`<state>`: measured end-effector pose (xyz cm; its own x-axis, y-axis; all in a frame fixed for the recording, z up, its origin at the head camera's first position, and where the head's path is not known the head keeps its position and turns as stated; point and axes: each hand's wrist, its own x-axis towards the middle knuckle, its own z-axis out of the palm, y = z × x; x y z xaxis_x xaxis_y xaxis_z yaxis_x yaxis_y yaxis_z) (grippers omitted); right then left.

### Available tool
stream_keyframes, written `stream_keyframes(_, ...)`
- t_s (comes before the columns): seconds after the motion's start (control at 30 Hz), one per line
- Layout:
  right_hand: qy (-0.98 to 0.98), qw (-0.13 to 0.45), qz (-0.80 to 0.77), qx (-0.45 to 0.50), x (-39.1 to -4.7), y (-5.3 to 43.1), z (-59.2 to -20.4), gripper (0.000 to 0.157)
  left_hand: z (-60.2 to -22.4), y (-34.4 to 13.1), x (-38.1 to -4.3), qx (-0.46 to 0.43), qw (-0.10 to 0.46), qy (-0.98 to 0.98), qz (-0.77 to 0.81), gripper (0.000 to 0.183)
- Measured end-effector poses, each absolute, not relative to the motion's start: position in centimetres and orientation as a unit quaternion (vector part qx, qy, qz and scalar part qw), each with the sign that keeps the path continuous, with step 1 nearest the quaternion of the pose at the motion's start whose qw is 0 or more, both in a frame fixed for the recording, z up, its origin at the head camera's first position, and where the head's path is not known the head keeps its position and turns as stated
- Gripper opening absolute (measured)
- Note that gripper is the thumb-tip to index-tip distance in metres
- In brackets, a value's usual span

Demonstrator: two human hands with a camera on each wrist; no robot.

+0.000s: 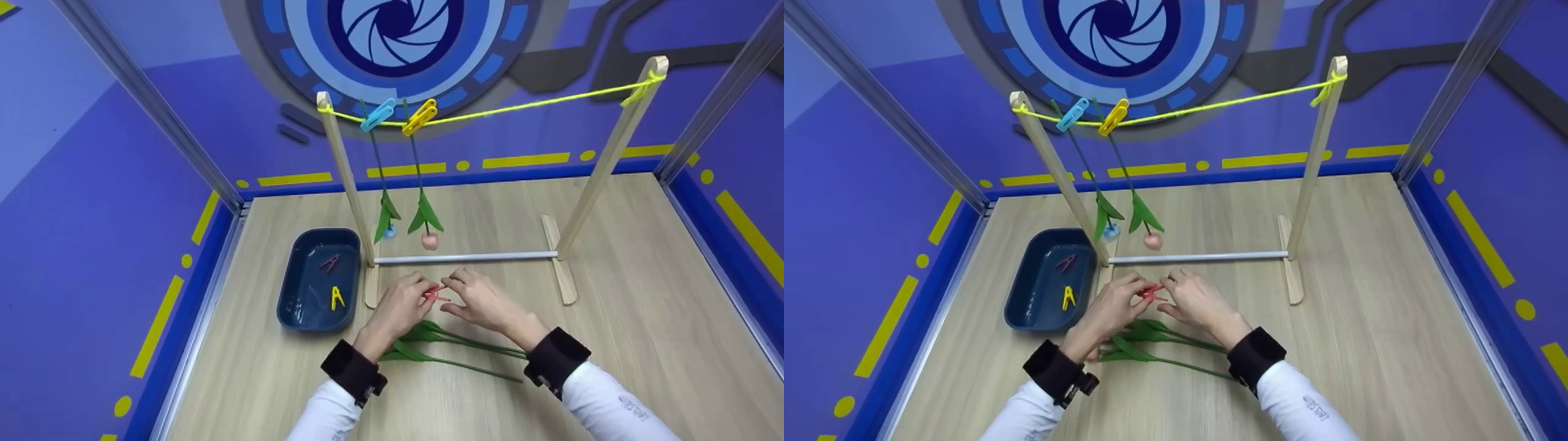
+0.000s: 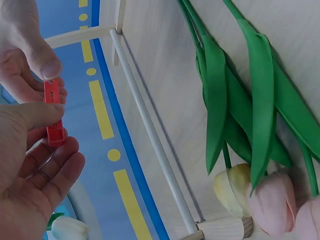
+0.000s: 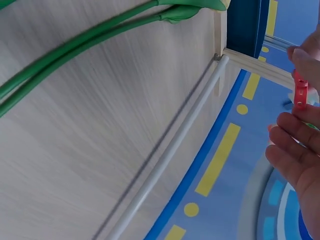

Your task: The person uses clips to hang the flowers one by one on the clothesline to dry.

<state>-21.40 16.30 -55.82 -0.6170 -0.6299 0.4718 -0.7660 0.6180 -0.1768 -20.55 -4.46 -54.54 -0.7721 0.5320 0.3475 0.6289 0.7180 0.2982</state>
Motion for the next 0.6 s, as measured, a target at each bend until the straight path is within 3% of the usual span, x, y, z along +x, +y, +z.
stream_keyframes(0.17, -0.863, 0.215, 0.197, 0.413, -21.4, 16.5, -56.7, 0.028, -54.7, -4.1, -20.3, -0.324, 0.121, -0.916, -0.202, 0.016)
stream_keyframes(0.6, -0.844, 0.266, 0.225, 0.407, -21.5, 17.2, -57.1, 0.031, -55.4, -4.8, -20.5, -0.211, -0.004, -0.898, -0.386, 0.034)
